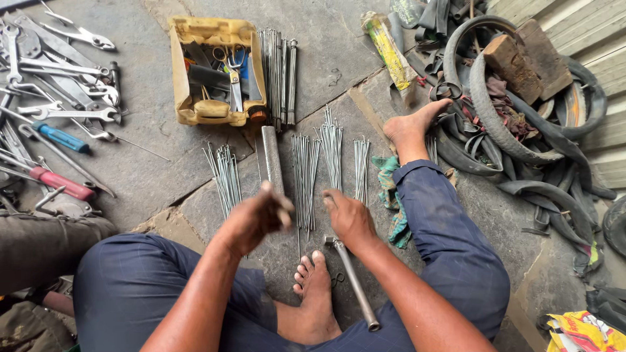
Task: The person hammers and straightens thin metal spokes against a metal block and organizes them into bundles by hand.
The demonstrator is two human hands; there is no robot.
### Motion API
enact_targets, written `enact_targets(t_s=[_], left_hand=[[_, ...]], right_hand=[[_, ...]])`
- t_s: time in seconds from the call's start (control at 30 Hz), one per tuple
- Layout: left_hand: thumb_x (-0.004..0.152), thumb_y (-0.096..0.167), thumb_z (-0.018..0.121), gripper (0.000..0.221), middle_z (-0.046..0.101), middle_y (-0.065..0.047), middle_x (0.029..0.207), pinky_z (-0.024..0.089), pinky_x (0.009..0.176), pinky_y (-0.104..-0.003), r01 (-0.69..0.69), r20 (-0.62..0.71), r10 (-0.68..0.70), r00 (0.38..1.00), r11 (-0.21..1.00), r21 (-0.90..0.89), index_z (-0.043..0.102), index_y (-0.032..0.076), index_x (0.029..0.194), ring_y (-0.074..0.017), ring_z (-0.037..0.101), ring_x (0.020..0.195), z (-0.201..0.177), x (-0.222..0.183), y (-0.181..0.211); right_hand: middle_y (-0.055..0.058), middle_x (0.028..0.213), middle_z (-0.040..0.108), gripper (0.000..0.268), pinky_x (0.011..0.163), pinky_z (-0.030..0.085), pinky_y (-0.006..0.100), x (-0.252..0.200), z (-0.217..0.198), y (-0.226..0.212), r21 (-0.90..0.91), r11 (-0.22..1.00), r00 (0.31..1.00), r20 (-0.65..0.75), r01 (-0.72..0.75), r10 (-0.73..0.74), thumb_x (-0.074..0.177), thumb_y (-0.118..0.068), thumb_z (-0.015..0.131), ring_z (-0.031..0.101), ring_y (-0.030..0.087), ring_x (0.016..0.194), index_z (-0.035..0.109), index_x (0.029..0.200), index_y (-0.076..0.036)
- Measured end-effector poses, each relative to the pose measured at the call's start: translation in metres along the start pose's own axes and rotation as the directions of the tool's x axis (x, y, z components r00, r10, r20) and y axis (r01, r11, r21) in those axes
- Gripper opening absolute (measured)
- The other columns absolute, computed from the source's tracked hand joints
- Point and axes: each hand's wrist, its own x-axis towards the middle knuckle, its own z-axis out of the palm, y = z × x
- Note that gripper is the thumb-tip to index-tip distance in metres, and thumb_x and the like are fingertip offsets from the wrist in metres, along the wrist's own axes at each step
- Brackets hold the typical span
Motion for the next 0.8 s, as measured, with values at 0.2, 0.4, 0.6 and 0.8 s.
enact_targets(t_s=[0.2,0.4,0.6,0.8], left_hand=[[0.098,0.029,0.062,0.024,0.074,-0.005,0.088,0.051,0.06,-0.029,0.125,-0.411,0.054,0.91,0.909,0.397,0.071,0.015,0.114,-0.0129,0.064,0.071,0.024,0.011,0.003],[0.106,0.031,0.053,0.035,0.078,-0.011,0.093,0.052,0.064,-0.035,0.437,-0.801,0.16,0.577,0.768,0.469,0.075,0.005,0.11,-0.0215,0.064,0.071,-0.003,0.006,0.009],[0.1,0.026,0.06,0.03,0.077,-0.018,0.1,0.052,0.087,-0.046,0.598,-0.857,0.314,0.409,0.617,0.512,0.075,0.006,0.117,-0.0306,0.07,0.091,-0.035,0.012,-0.006],[0.097,0.017,0.062,0.043,0.073,-0.018,0.109,0.054,0.087,-0.047,0.567,-0.86,0.327,0.391,0.651,0.505,0.061,0.009,0.139,-0.0317,0.07,0.096,-0.055,0.021,-0.016]], right_hand=[[0.022,0.097,0.074,0.028,0.082,0.057,0.048,0.01,0.036,-0.052,-0.018,1.0,0.977,0.213,-0.001,0.004,0.094,-0.03,0.07,0.072,0.036,0.091,0.071,0.106,-0.004],[0.014,0.091,0.077,0.027,0.076,0.061,0.042,0.031,0.057,-0.031,0.132,0.954,0.906,0.369,-0.27,0.206,0.096,-0.036,0.062,0.076,0.031,0.081,0.069,0.111,-0.015],[0.016,0.094,0.076,0.021,0.082,0.057,0.047,0.075,0.089,0.083,0.019,0.968,0.967,0.048,-0.25,0.248,0.09,-0.028,0.072,0.073,0.034,0.089,0.075,0.1,-0.011],[0.018,0.095,0.075,0.025,0.082,0.056,0.049,0.097,0.128,0.072,0.032,0.925,0.925,-0.018,-0.378,0.379,0.094,-0.034,0.074,0.072,0.037,0.091,0.072,0.096,-0.009]])
